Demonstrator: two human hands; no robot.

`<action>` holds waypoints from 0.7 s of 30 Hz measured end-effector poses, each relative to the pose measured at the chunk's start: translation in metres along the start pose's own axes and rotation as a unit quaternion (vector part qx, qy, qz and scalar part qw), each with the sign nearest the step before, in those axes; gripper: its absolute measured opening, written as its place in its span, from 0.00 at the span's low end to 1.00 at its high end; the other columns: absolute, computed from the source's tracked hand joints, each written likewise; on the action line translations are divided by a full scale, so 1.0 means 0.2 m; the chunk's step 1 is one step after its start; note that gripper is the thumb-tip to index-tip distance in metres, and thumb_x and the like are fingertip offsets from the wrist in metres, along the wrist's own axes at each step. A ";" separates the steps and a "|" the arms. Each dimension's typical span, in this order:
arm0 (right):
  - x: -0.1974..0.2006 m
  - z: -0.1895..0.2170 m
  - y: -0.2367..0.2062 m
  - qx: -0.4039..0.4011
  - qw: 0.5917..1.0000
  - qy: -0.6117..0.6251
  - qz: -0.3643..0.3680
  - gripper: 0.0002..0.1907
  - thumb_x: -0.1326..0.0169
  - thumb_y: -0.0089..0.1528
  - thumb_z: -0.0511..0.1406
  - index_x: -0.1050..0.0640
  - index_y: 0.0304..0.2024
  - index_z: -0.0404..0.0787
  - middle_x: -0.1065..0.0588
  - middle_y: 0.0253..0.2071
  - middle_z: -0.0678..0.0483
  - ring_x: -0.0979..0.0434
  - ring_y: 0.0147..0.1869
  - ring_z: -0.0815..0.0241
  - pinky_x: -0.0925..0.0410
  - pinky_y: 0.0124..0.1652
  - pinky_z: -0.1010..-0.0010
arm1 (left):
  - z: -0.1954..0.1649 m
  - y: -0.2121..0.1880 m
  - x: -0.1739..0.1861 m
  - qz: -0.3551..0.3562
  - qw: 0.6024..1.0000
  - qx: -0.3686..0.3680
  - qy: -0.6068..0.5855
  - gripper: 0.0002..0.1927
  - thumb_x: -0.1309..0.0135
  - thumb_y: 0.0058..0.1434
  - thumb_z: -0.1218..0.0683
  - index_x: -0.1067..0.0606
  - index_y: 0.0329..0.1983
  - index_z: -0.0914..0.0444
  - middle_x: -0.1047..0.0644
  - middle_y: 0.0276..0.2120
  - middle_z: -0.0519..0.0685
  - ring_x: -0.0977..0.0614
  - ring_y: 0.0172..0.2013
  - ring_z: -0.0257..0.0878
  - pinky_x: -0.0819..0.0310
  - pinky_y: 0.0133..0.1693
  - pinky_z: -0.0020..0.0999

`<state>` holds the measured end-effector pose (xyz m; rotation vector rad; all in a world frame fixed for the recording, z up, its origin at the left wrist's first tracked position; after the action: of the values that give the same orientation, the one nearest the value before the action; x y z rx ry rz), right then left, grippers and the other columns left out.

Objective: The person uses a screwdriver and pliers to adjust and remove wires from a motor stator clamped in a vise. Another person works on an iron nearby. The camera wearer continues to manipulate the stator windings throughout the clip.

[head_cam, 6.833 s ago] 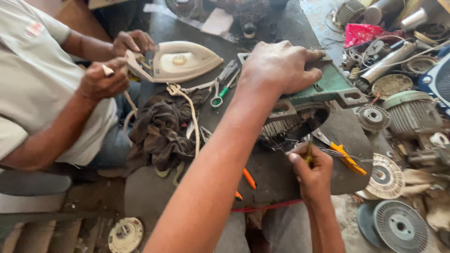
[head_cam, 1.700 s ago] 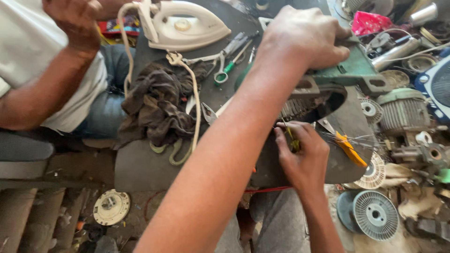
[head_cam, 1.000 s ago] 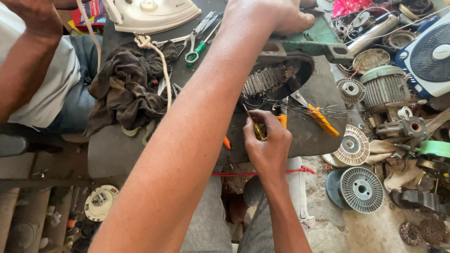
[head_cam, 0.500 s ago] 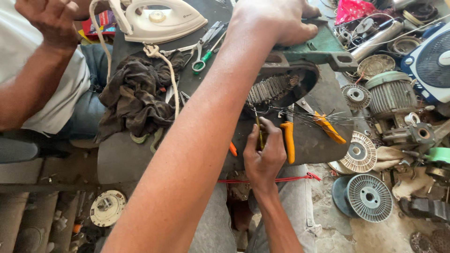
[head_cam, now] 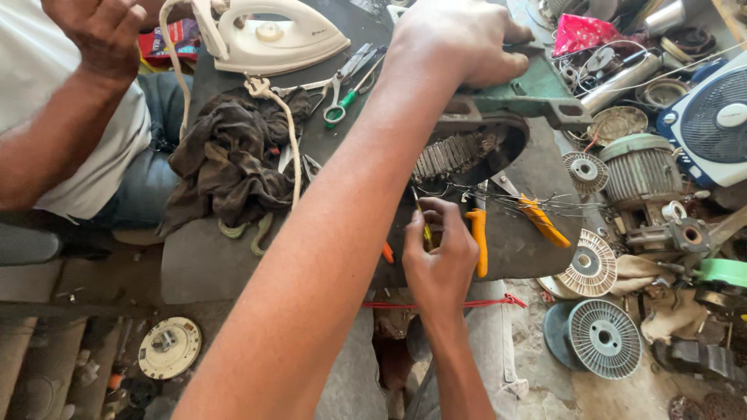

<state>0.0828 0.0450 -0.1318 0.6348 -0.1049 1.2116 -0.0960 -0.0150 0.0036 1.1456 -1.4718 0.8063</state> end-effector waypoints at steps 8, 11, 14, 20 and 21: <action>0.02 0.03 0.00 0.067 0.997 -0.021 -0.012 0.09 0.41 0.63 0.30 0.19 0.46 0.33 0.19 0.39 0.44 0.16 0.40 0.51 0.26 0.41 0.64 | 0.03 -0.03 0.00 -0.007 1.000 0.014 -0.013 0.26 0.49 0.58 0.32 0.30 0.62 0.28 0.24 0.56 0.41 0.20 0.53 0.42 0.25 0.53 0.44; 0.01 0.04 -0.02 0.087 0.995 -0.038 -0.021 0.10 0.42 0.63 0.29 0.20 0.47 0.33 0.20 0.39 0.43 0.18 0.40 0.49 0.27 0.41 0.62 | 0.04 -0.04 0.00 -0.007 1.000 0.011 -0.017 0.26 0.48 0.58 0.32 0.30 0.62 0.29 0.23 0.56 0.42 0.20 0.53 0.42 0.25 0.53 0.43; -0.01 0.05 -0.06 0.112 0.992 -0.048 -0.037 0.11 0.43 0.64 0.27 0.21 0.49 0.32 0.22 0.40 0.42 0.19 0.42 0.46 0.28 0.43 0.60 | 0.04 -0.04 0.00 -0.018 1.000 0.010 -0.015 0.26 0.49 0.58 0.32 0.30 0.62 0.29 0.23 0.56 0.41 0.20 0.52 0.41 0.25 0.52 0.43; 0.00 0.06 -0.10 0.169 0.974 -0.085 -0.124 0.10 0.45 0.68 0.26 0.23 0.52 0.33 0.22 0.46 0.42 0.19 0.49 0.44 0.27 0.50 0.60 | 0.03 -0.03 0.01 -0.042 0.999 -0.011 0.003 0.25 0.48 0.58 0.32 0.28 0.61 0.30 0.22 0.54 0.41 0.19 0.52 0.42 0.25 0.52 0.43; 0.01 0.04 -0.08 0.161 0.976 -0.082 -0.123 0.11 0.45 0.68 0.26 0.23 0.52 0.33 0.22 0.47 0.42 0.19 0.50 0.43 0.27 0.50 0.60 | 0.03 -0.03 0.00 -0.043 0.999 -0.009 0.002 0.25 0.48 0.58 0.32 0.28 0.61 0.30 0.22 0.54 0.41 0.19 0.52 0.42 0.25 0.52 0.43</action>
<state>0.1008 0.0392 -0.1302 1.0027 0.0330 0.9416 -0.0912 -0.0222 0.0020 1.1848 -1.4137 0.7331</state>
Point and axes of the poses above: each hand's wrist, its own y-axis towards the middle knuckle, its own x-axis out of the back of the hand, z = x × y, the point moved 8 cm from there along y, towards the middle knuckle
